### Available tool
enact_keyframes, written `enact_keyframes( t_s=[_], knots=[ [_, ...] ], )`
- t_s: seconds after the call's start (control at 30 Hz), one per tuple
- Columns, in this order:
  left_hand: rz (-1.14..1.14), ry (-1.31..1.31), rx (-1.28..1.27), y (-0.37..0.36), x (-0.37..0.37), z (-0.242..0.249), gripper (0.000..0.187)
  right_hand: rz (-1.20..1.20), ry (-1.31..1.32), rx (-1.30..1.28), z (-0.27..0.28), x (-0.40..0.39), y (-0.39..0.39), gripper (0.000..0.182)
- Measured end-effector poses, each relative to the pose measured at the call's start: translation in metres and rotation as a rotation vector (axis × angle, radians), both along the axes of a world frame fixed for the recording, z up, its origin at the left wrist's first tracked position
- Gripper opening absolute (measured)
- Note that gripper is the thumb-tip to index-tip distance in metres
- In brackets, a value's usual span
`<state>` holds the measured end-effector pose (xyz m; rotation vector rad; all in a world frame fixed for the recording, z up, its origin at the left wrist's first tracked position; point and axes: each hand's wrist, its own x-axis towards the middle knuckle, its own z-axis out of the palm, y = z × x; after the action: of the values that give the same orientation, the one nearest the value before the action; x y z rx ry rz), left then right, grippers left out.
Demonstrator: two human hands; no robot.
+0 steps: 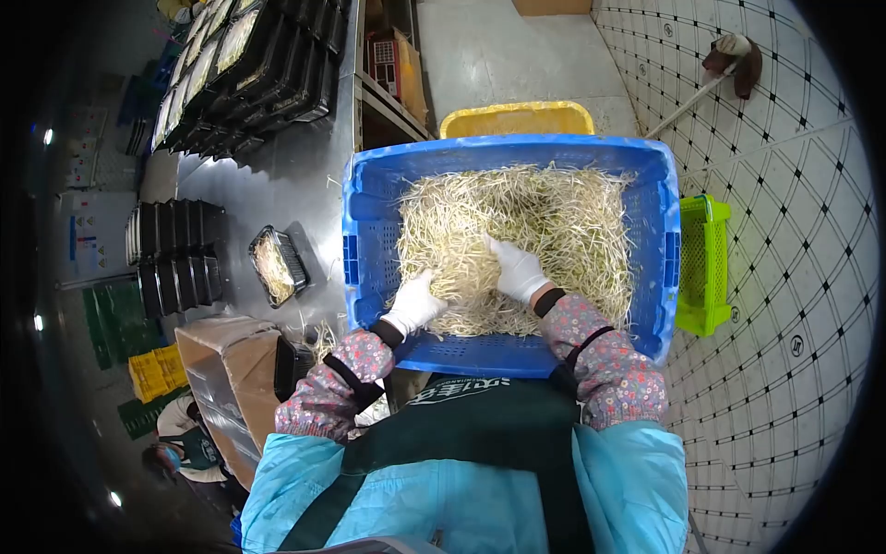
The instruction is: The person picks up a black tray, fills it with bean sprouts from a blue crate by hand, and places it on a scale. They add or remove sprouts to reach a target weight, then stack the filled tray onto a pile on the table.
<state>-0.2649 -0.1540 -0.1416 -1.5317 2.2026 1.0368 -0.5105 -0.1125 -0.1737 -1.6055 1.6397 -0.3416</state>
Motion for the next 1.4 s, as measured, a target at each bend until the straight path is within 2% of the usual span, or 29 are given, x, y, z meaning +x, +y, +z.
enact_keyframes(
  t_s=[0.07,0.1,0.13,0.17,0.2,0.3,0.37,0.4,0.43,0.47,0.5,0.53,0.57,0.63,0.67,0.77,0.8,0.87,0.97,1.0,1.03,1.1,1.13,1.2,1.23,1.27,1.3,1.33,1.4],
  knots=[
    [0.037,-0.074,0.132,-0.005,-0.009,0.043,0.061,-0.04,0.034,0.06,-0.003,-0.03,-0.004,0.067],
    [-0.05,-0.089,0.083,-0.007,0.001,0.046,0.054,-0.127,0.072,0.089,0.022,-0.045,-0.011,0.055],
    [-0.132,-0.039,-0.066,-0.006,0.018,0.044,0.052,-0.233,0.071,-0.024,-0.021,-0.067,-0.012,0.054],
    [-0.218,0.009,-0.214,-0.006,0.032,0.041,0.049,-0.34,0.077,0.076,0.024,-0.079,-0.021,0.055],
    [-0.238,-0.034,-0.236,-0.007,0.035,0.05,0.049,-0.353,0.055,0.087,0.02,-0.097,-0.027,0.056],
    [-0.431,0.033,-0.382,-0.002,0.02,0.07,0.05,-0.395,-0.283,-0.303,0.061,-0.082,-0.05,0.058],
    [-0.475,0.084,-0.479,0.005,-0.004,0.073,0.054,-0.244,-0.031,0.045,0.072,-0.053,-0.07,0.073],
    [-0.517,-0.013,-0.401,0.005,-0.012,0.064,0.081,-0.115,-0.046,0.088,0.072,-0.036,-0.073,0.086],
    [-0.523,-0.015,-0.405,0.007,-0.013,0.059,0.081,0.013,-0.062,0.129,0.066,-0.025,-0.072,0.098],
    [-0.482,0.023,-0.462,0.011,-0.013,0.054,0.084,0.01,-0.063,0.126,0.051,-0.021,-0.066,0.098],
    [-0.442,0.062,-0.519,0.014,-0.01,0.046,0.088,0.045,-0.006,0.137,0.032,-0.02,-0.061,0.108],
    [-0.435,0.01,-0.455,0.016,0.001,0.031,0.1,0.082,0.052,0.151,0.02,-0.021,-0.054,0.118],
    [-0.434,0.011,-0.451,0.018,0.004,0.035,0.1,0.082,0.052,0.154,0.02,-0.024,-0.046,0.118],
    [-0.419,-0.015,-0.359,0.021,0.005,0.048,0.104,-0.133,0.087,-0.007,0.031,-0.028,-0.025,0.124],
    [-0.414,-0.002,-0.263,0.02,0.004,0.045,0.114,-0.099,0.111,-0.027,0.05,-0.021,-0.016,0.124],
    [-0.515,-0.075,-0.374,0.011,-0.011,0.019,0.113,0.206,0.257,-0.029,0.057,0.015,0.015,0.133],
    [-0.503,-0.036,-0.414,0.002,-0.017,0.01,0.11,0.203,0.259,-0.029,0.051,0.019,0.014,0.133],
    [-0.495,-0.061,-0.433,-0.025,-0.029,-0.005,0.109,0.375,0.444,-0.008,0.032,0.025,0.01,0.137],
    [-0.438,-0.061,-0.322,-0.069,-0.052,0.002,0.111,0.245,0.331,0.091,0.022,0.007,-0.031,0.141],
    [-0.438,-0.078,-0.286,-0.084,-0.059,0.004,0.122,0.176,0.248,0.028,0.018,0.001,-0.037,0.14],
    [-0.418,-0.103,-0.107,-0.095,-0.064,0.007,0.131,0.172,0.247,0.029,0.014,-0.005,-0.045,0.14],
    [-0.451,-0.016,-0.141,-0.108,-0.061,-0.014,0.138,0.143,0.054,0.142,0.009,-0.014,-0.058,0.138],
    [-0.451,-0.016,-0.142,-0.108,-0.059,-0.02,0.138,0.095,0.059,0.066,0.004,-0.015,-0.058,0.124],
    [-0.247,0.069,0.019,-0.105,-0.062,-0.009,0.124,0.083,0.039,0.138,0.0,-0.016,-0.062,0.117],
    [-0.246,0.07,0.017,-0.101,-0.061,-0.012,0.124,0.07,0.019,0.213,-0.002,-0.017,-0.063,0.11],
    [-0.218,0.069,-0.007,-0.094,-0.059,-0.013,0.112,0.052,0.03,0.081,0.0,-0.016,-0.055,0.09],
    [-0.192,0.068,-0.031,-0.089,-0.058,-0.013,0.101,0.052,0.03,0.077,0.0,-0.018,-0.054,0.09],
    [-0.14,0.003,-0.013,-0.084,-0.056,-0.014,0.078,0.099,0.063,0.104,0.0,-0.019,-0.052,0.081],
    [-0.161,-0.061,0.036,-0.078,-0.063,0.022,0.073,0.166,0.113,0.054,0.004,-0.025,-0.047,0.056]
  ],
)
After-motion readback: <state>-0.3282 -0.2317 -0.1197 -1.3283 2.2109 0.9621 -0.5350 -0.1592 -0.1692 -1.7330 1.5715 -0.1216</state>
